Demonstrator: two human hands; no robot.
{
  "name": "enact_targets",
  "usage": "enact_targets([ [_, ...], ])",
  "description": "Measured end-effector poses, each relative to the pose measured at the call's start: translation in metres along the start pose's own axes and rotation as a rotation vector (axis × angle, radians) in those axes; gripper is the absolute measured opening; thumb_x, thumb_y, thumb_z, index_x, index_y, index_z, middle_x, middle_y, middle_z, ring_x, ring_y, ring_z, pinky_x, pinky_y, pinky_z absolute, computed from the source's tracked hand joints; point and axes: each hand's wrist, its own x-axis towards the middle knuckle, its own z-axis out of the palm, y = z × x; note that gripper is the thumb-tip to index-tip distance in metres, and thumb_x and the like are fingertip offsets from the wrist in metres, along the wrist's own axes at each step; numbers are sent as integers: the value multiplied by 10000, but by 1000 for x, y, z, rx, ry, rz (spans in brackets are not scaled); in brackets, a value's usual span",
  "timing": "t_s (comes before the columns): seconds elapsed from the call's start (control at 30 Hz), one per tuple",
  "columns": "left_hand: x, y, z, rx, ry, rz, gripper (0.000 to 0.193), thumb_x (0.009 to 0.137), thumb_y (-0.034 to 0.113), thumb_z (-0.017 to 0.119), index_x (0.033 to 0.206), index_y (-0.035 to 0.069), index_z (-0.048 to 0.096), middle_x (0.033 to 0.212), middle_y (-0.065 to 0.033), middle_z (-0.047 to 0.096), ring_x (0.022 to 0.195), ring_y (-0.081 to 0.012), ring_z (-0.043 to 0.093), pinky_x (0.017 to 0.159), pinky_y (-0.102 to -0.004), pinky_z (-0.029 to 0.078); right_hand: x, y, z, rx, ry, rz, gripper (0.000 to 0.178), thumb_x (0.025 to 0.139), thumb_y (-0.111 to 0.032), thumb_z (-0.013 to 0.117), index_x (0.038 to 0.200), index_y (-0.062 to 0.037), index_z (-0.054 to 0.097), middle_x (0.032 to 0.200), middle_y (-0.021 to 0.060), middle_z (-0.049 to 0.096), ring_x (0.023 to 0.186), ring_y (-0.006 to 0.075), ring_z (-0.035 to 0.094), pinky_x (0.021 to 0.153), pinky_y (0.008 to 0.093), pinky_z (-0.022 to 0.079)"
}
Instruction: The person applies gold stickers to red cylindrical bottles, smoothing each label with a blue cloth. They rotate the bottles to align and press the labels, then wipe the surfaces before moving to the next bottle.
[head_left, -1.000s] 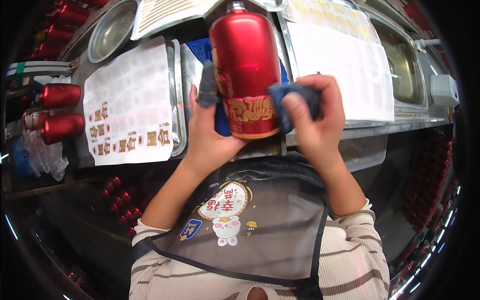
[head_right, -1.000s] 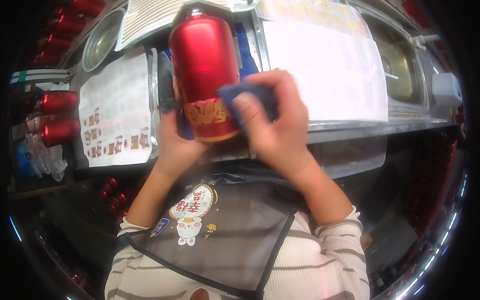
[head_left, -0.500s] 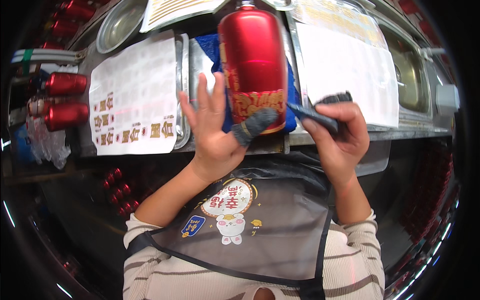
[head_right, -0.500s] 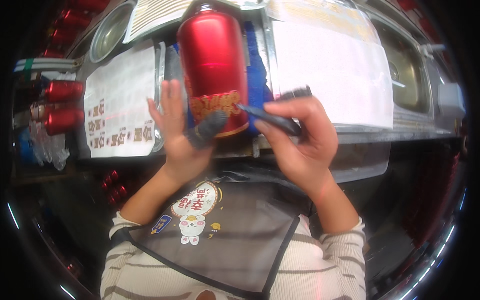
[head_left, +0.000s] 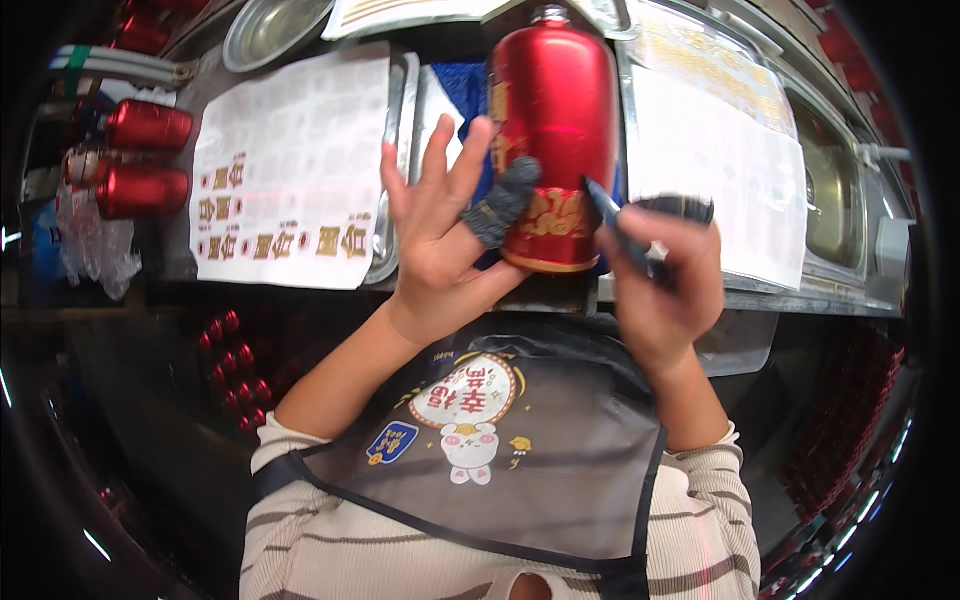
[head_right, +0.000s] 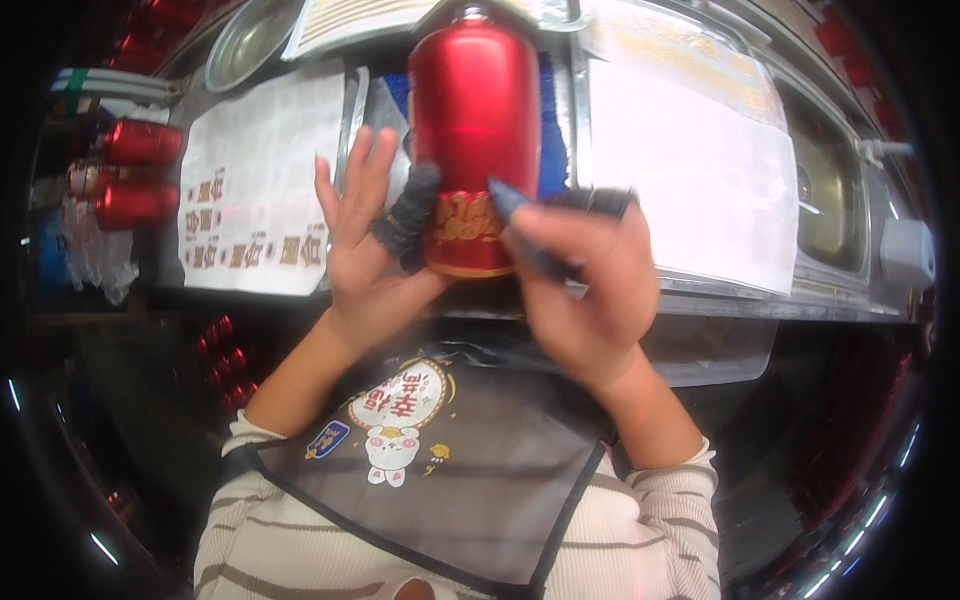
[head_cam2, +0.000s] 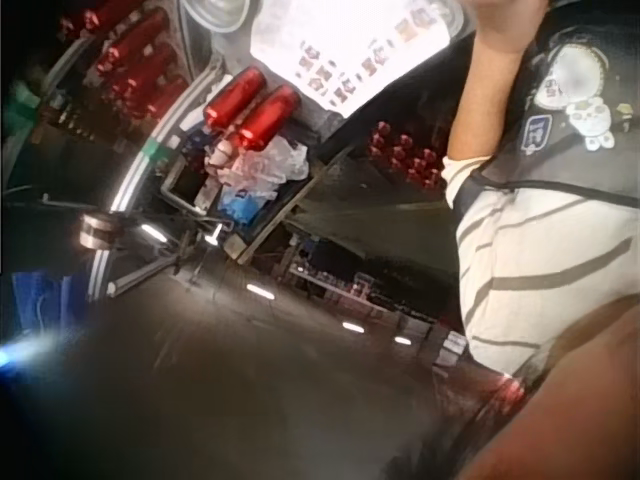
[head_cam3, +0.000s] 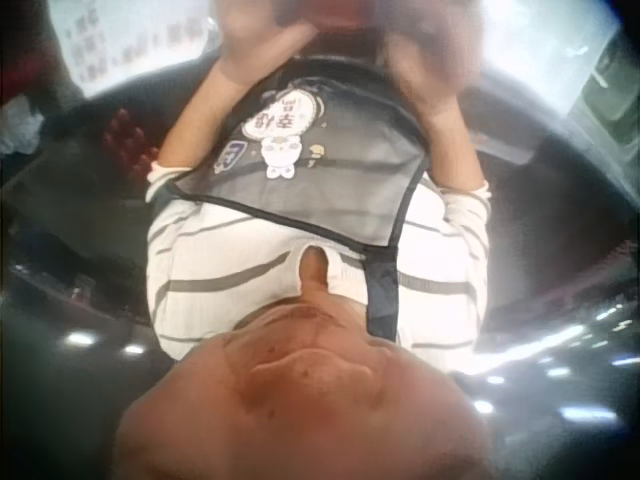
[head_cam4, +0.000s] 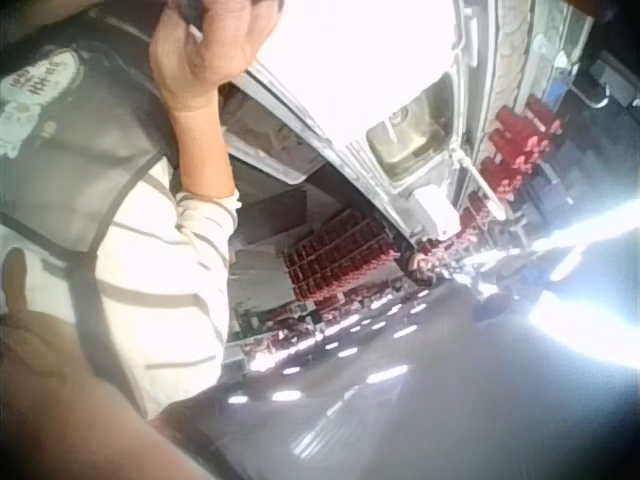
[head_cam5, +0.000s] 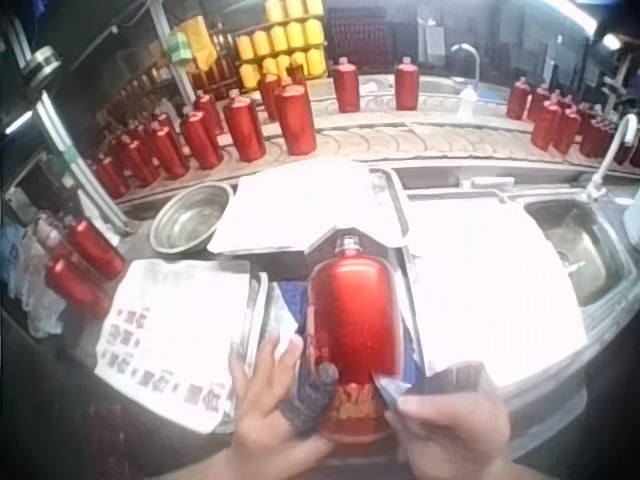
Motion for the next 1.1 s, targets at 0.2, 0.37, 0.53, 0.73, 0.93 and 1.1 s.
enact_targets([
  [0.2,8,5,1,11,-30,40,735,647,308,872,1313,104,640,1592,-170,358,1492,-380,274,1166,-625,-1,-13,-15,-12,142,15,207,307,724,52,824,1001,-35,725,879,82,680,757,168,606,676,276,483],
  [0.37,-3,-17,12,-145,-182,-127,1006,719,390,860,1526,77,347,1525,-145,441,1454,-333,349,1183,-618,31,6,-29,-4,-33,-217,-209,380,638,64,813,985,-70,734,822,96,650,704,265,601,715,364,530],
  [0.53,4,6,10,-173,2,-92,884,692,288,881,1433,26,475,1440,-178,532,1339,-369,501,1188,-620,80,-4,-14,-15,32,45,198,326,744,64,825,1023,-44,694,914,73,656,796,188,621,731,288,506],
  [0.73,5,4,1,-112,-55,-46,941,658,194,873,1471,8,437,1485,-210,482,1383,-354,466,1200,-580,79,-13,-20,-13,-16,36,207,347,705,41,857,1008,-58,721,904,98,695,766,215,640,708,304,513],
  [0.93,19,13,-6,-133,-100,12,799,593,107,825,1341,-10,569,1453,-211,517,1363,-309,499,1210,-557,111,-4,-23,-17,19,-59,63,374,693,61,844,1021,-59,710,871,87,673,732,218,628,677,308,505],
  [1.1,33,12,1,-116,-118,207,904,672,174,831,1475,19,446,1434,-142,563,1373,-304,496,1225,-499,50,5,-35,-16,230,-250,42,361,704,68,847,1011,-48,696,876,105,681,749,222,646,679,295,501],
])
